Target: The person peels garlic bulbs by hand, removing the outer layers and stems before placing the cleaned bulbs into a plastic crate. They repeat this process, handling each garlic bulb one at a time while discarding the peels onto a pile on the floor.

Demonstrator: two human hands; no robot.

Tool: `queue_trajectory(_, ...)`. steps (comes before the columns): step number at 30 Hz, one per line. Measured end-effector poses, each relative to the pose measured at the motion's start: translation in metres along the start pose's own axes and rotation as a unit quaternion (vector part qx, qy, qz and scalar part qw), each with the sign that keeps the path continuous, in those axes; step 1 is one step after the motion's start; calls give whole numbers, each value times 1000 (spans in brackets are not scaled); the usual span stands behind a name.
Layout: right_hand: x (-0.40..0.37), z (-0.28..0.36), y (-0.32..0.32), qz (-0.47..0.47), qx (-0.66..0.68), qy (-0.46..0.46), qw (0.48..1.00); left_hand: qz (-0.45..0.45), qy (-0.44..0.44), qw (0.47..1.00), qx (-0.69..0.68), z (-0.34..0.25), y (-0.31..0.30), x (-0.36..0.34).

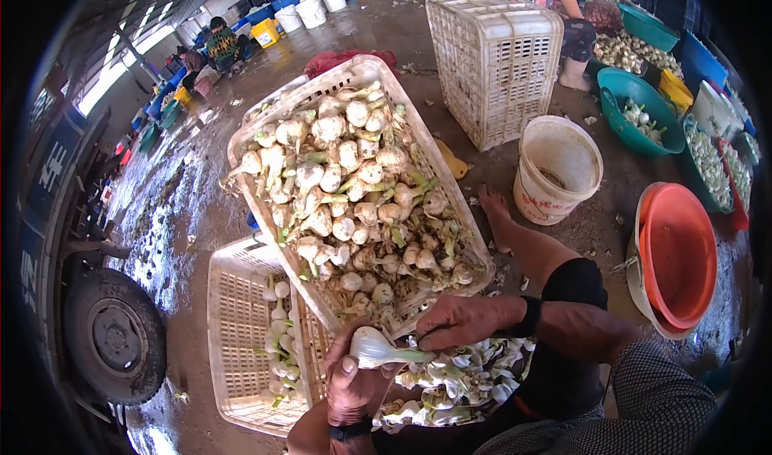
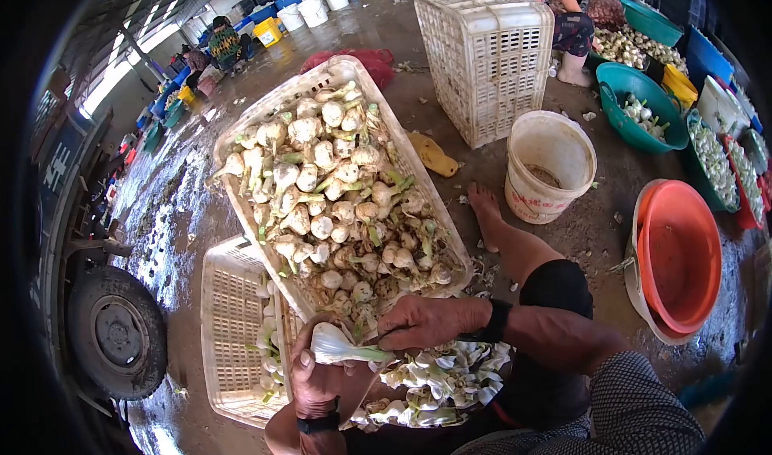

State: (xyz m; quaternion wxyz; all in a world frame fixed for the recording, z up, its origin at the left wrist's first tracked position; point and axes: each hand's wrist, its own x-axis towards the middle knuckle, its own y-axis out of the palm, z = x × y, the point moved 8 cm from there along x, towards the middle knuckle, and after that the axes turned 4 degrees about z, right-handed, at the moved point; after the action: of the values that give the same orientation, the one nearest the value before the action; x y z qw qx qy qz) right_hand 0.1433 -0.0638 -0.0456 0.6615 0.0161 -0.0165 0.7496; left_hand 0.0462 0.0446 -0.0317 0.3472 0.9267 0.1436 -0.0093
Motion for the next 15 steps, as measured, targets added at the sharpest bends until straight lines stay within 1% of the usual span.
queue_trajectory(1,0,-2,2,12,28,25,999,-6,1,1000,-2,0,0,1)
queue_trajectory(2,-1,-3,4,12,29,25,999,-13,2,1000,-4,0,0,1)
queue_trajectory(4,-2,-8,5,-11,119,23,993,-2,2,1000,-21,2,1,2)
queue_trajectory(5,-2,-5,6,-10,119,22,993,9,2,999,-39,2,2,2)
queue_trajectory(7,-5,-2,3,-53,153,56,985,13,4,999,-32,3,-3,2)
queue_trajectory(8,-4,-6,3,-53,153,56,985,17,5,1000,-26,3,-5,2)
queue_trajectory(10,0,7,2,-48,0,-74,996,28,6,1000,-3,3,-5,4)
queue_trajectory(11,0,10,3,-47,-1,-74,996,38,7,999,20,3,-3,4)
queue_trajectory(13,0,7,6,-32,22,0,999,26,2,1000,13,3,2,3)
queue_trajectory(15,0,0,4,-28,45,9,999,16,-4,1000,7,4,2,3)
